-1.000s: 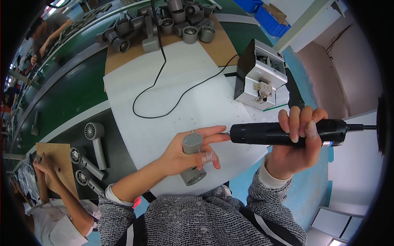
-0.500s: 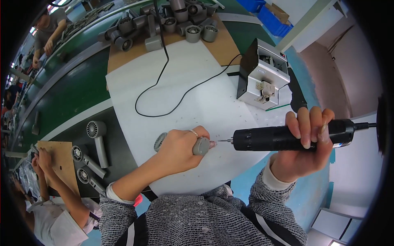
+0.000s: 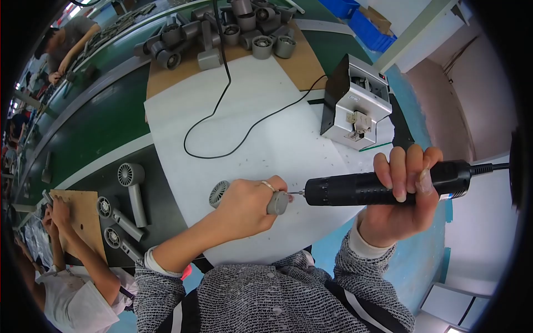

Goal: The person assembles electronic components using an electric screwdriver at a manufacturing station.

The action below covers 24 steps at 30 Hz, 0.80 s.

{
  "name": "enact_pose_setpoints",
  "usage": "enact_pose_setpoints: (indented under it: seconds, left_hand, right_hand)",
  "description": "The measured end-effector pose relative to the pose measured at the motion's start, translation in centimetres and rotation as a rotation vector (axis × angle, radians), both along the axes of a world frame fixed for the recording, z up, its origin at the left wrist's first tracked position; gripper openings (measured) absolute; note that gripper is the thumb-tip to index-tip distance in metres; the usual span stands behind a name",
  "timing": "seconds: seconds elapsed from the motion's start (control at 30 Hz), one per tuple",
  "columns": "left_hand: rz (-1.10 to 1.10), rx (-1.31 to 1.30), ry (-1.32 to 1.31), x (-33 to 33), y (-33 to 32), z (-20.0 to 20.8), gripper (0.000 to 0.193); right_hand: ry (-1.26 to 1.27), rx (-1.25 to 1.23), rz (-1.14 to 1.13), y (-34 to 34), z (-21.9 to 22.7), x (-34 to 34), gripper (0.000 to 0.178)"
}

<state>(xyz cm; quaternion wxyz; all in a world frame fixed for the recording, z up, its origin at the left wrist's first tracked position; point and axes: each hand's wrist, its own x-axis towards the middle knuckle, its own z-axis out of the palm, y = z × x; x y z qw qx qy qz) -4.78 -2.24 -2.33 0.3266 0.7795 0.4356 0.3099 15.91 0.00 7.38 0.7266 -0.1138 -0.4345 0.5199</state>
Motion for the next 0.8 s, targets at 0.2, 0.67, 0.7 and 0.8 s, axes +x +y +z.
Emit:
enact_pose_setpoints:
  seconds: [0.2,0.67,0.7,0.8]
  left_hand:
    - [0.021,0.012,-0.010,0.2,0.0,0.0,0.017]
    - [-0.031,-0.059,0.003,-0.1,0.2,-0.7,0.025]
    - [-0.031,-0.049,0.008,-0.1,0.3,-0.8,0.026]
    - [-0.029,-0.066,-0.017,0.1,0.3,-0.7,0.025]
  right_hand:
    - [0.000,0.023,-0.016,-0.2,0.2,0.0,0.012]
    - [0.001,-0.063,-0.041,-1.1,-0.9,-1.0,0.021]
    - [-0.011,-0.073,-0.043,-1.1,-1.0,-1.1,0.022]
    - [-0.030,-0.088,-0.039,-1.4,-1.2,-1.1,0.025]
